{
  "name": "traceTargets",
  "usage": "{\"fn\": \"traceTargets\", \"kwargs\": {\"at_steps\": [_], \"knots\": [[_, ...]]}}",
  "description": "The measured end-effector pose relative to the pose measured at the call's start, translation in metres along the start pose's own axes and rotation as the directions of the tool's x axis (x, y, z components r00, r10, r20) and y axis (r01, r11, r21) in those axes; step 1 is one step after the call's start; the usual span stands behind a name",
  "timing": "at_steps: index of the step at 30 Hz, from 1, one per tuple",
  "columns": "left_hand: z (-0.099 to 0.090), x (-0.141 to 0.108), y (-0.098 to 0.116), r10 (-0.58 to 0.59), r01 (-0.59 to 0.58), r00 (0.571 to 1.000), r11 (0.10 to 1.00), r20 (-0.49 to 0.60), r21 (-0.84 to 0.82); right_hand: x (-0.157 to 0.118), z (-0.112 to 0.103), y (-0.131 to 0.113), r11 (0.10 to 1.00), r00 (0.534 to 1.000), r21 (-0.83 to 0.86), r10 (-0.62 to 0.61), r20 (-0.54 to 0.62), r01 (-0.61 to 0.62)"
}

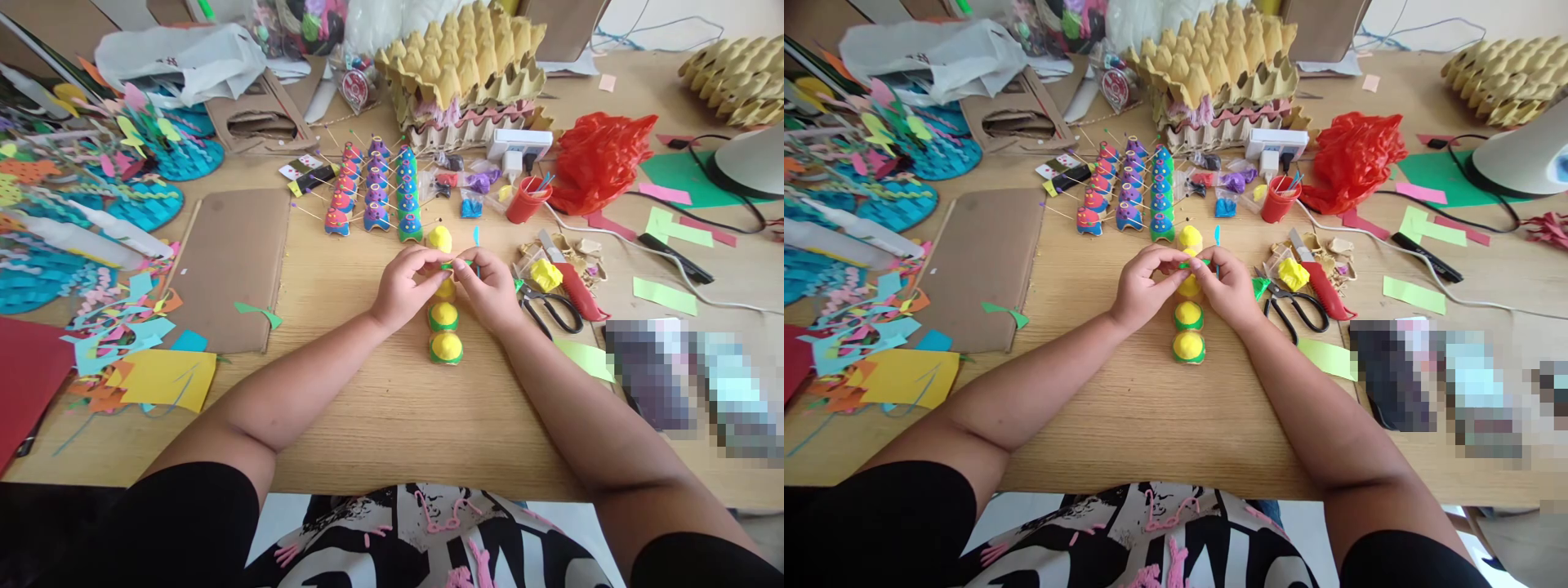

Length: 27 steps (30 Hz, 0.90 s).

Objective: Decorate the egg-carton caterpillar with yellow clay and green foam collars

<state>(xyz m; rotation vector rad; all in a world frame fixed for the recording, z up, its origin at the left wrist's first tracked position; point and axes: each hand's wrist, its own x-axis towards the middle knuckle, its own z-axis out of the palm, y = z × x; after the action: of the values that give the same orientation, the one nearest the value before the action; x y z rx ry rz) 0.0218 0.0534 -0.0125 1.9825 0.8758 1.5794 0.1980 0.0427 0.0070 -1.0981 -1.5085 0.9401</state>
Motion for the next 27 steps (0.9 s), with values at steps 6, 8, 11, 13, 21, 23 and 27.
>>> {"fn": "traceTargets", "kwargs": {"at_steps": [6,8,11,13,21,23,27], "knots": [[-0.0010,-0.0002,-0.0006,-0.088,0.088,0.996,0.996,0.028,0.002,-0.0004,0.0007,-0.0054,0.999,1.000,-0.034,-0.009,-0.019,0.009],[-0.0011,-0.0003,0.0003,-0.089,0.089,0.995,0.996,0.033,-0.001,-0.0005,0.0010,-0.0066,0.999,0.999,-0.033,-0.014,-0.030,0.013],[-0.0005,-0.0007,0.0011,-0.081,0.081,0.996,0.997,0.038,-0.009,-0.0006,0.0013,-0.0078,0.999,0.999,-0.023,-0.024,-0.044,0.023],[0.0003,-0.0012,0.0013,-0.071,0.072,0.997,0.997,0.034,-0.024,-0.0007,0.0014,-0.0084,1.000,0.999,-0.018,-0.025,-0.040,0.025],[-0.0016,0.0002,0.0068,-0.133,0.133,0.988,0.991,0.074,-0.005,-0.0010,0.0022,-0.0058,0.999,0.999,0.018,0.029,-0.023,-0.029],[-0.0028,0.0011,0.0080,-0.145,0.144,0.988,0.989,0.063,0.009,-0.0005,0.0025,-0.0042,0.998,0.999,0.047,0.032,-0.011,-0.031],[-0.0022,0.0013,0.0059,-0.153,0.153,0.988,0.988,0.032,-0.013,0.0006,0.0033,-0.0013,0.992,0.999,0.118,0.046,0.005,-0.046]]}}
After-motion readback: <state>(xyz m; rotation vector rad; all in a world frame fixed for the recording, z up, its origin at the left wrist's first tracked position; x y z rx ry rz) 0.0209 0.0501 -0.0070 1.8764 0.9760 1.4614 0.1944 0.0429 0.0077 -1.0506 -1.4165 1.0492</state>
